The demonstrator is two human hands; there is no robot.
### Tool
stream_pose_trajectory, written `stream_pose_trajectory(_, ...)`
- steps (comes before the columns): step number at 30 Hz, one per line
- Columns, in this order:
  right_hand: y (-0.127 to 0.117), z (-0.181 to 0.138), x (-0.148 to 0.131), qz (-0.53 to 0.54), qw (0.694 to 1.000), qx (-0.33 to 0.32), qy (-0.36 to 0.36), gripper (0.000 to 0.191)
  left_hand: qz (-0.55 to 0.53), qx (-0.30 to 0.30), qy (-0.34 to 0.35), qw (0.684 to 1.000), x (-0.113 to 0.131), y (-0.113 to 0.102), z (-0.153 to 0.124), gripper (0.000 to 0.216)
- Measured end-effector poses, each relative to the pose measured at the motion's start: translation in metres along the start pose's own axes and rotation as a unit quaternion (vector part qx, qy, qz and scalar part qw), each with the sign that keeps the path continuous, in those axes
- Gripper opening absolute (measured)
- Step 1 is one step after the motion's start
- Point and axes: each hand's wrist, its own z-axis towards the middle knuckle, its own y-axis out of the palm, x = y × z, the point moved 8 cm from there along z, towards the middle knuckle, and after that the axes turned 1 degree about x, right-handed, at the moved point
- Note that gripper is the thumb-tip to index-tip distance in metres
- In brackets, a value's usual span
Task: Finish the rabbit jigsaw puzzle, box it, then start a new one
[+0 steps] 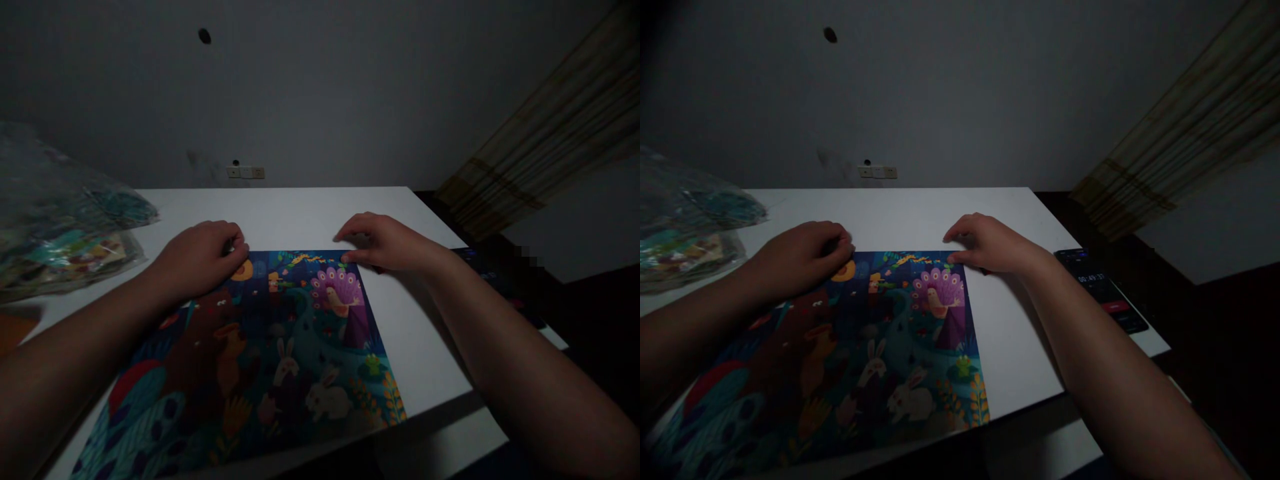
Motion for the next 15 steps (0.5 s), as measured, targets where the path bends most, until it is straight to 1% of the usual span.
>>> stream_pose_trajectory(2, -0.006, -0.004, 0.012, -0.011, 0.999, -0.002, 0.034, 0.03, -0.006, 0.005, 0.0, 1.0, -0.001, -0.001, 0.0, 0.029)
stream_pose_trajectory(3, -0.012, -0.007, 0.021, -0.019, 0.998, 0.007, 0.055, 0.032, -0.009, 0.008, -0.001, 1.0, -0.001, -0.001, -0.001, 0.029)
stream_pose_trajectory(5, -0.031, -0.016, 0.045, -0.049, 0.992, 0.051, 0.102, 0.039, -0.014, 0.012, -0.005, 1.0, -0.003, -0.001, -0.001, 0.028)
stream_pose_trajectory(6, -0.043, -0.022, 0.058, -0.07, 0.986, 0.08, 0.127, 0.039, -0.017, 0.014, -0.004, 1.0, -0.003, -0.001, -0.001, 0.029)
stream_pose_trajectory(8, -0.058, -0.033, 0.08, -0.104, 0.974, 0.1, 0.177, 0.038, -0.022, 0.017, 0.0, 1.0, -0.002, 0.0, -0.001, 0.03)
stream_pose_trajectory(9, -0.061, -0.037, 0.088, -0.115, 0.968, 0.094, 0.202, 0.039, -0.024, 0.019, 0.003, 1.0, -0.001, -0.001, 0.0, 0.03)
stream_pose_trajectory(11, -0.059, -0.041, 0.095, -0.128, 0.962, 0.058, 0.235, 0.043, -0.025, 0.025, 0.006, 0.999, 0.0, -0.002, 0.0, 0.031)
stream_pose_trajectory(13, -0.051, -0.04, 0.091, -0.126, 0.962, 0.017, 0.242, 0.046, -0.037, 0.027, -0.004, 0.999, -0.002, -0.003, -0.001, 0.032)
stream_pose_trajectory(15, -0.042, -0.035, 0.083, -0.111, 0.966, -0.007, 0.233, 0.039, -0.08, 0.027, -0.037, 0.996, -0.009, -0.002, -0.001, 0.033)
